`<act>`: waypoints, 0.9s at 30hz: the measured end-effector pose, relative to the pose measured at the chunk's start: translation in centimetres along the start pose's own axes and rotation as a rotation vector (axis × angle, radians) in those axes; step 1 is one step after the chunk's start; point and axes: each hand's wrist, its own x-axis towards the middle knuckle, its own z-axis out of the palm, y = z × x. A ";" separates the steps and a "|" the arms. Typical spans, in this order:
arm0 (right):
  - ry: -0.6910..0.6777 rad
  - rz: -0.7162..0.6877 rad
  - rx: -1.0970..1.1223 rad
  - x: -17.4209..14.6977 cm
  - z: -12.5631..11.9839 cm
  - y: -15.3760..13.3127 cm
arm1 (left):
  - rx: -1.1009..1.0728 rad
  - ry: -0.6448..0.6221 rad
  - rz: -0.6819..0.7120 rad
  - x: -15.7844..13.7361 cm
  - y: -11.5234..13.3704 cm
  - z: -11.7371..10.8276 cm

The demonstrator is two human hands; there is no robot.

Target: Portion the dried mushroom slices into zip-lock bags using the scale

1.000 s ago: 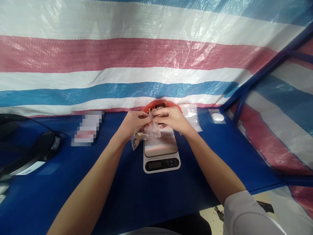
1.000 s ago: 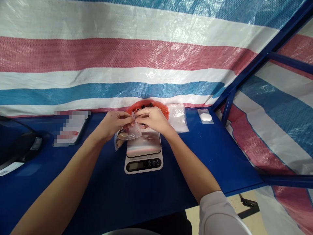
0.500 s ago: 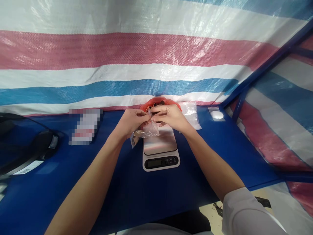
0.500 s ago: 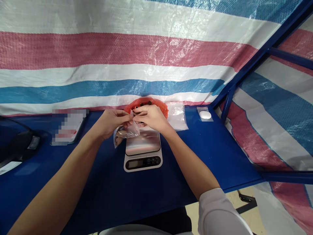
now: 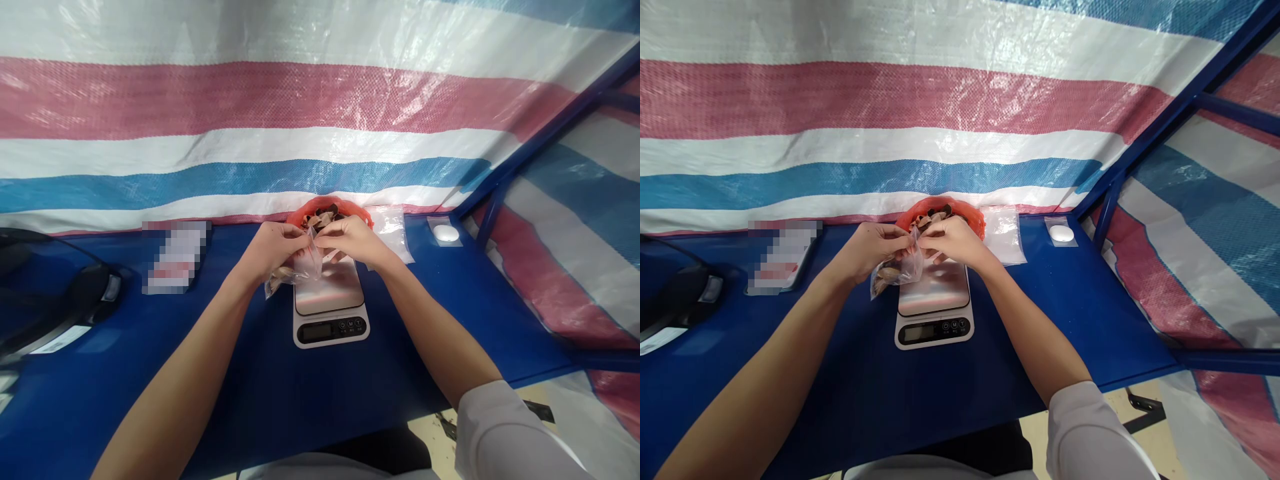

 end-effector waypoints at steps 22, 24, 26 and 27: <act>-0.005 -0.055 -0.175 -0.4 0.7 -0.7 | 0.030 -0.094 0.017 0.0 -0.9 -0.5; 0.006 -0.024 -0.131 -0.3 0.7 -0.6 | 0.058 -0.083 0.037 0.0 -0.9 -0.5; 0.030 -0.003 -0.100 -0.1 0.5 -0.5 | 0.076 -0.051 0.047 -0.1 -0.7 -0.6; 0.048 0.005 -0.091 -0.1 0.3 -0.4 | 0.080 -0.032 0.040 -0.1 -0.6 -0.7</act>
